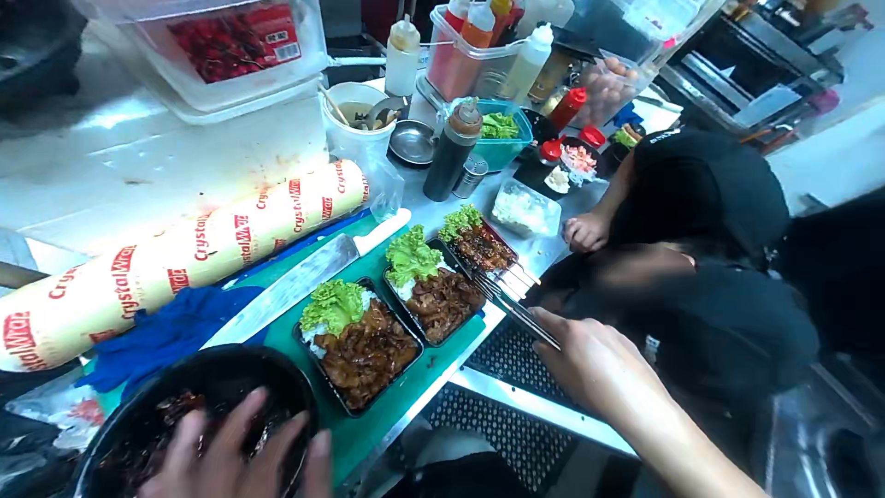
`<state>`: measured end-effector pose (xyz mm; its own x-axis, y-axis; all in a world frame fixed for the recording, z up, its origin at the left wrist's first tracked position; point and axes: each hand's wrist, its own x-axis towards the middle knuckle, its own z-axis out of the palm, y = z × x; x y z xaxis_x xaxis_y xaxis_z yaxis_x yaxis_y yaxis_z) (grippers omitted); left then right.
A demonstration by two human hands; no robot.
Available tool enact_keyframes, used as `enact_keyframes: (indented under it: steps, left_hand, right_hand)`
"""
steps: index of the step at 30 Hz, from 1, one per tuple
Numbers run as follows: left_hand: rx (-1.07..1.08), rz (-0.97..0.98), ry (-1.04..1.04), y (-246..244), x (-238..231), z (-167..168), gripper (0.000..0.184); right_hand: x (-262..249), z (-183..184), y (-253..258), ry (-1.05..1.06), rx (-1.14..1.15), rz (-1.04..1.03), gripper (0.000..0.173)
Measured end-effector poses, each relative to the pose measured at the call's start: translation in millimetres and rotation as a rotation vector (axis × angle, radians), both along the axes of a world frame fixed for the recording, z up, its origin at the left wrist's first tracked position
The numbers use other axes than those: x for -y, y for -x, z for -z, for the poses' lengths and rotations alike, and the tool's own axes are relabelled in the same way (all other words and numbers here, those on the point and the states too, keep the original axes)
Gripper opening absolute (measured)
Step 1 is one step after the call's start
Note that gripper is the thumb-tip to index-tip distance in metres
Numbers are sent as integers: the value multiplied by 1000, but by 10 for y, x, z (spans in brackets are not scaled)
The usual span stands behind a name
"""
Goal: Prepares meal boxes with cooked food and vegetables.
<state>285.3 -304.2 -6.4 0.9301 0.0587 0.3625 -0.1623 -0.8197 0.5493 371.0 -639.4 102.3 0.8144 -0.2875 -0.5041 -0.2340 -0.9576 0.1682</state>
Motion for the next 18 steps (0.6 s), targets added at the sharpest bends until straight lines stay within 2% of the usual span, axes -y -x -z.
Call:
enact_keyframes:
  steps: [4,7,9,12,16,18]
  left_hand:
    - [-102,118,-48,-500,808,74,34]
    - [-119,171,-121,-833,1174,206,33]
    - [-148,207,-164,-1020,1289,258,28]
    - [-231,283,-223,-1229,1414,283,24]
    - [-344,295,-314,-1390,1455,293,34]
    - [-337,296,-303,-1379,1406,307,35]
  right_hand:
    - [40,42,-105,-49,-14,-74,31]
    - [134,103,-150,-59,6,-110,30]
    - [217,-8,-121,-33,23,-119,32]
    - [208,-68,-93,-9,-77,-120,32]
    - [97,96,-198,-54,-81,-170,24]
    - [172,60,-234,-68,-75,-186,23]
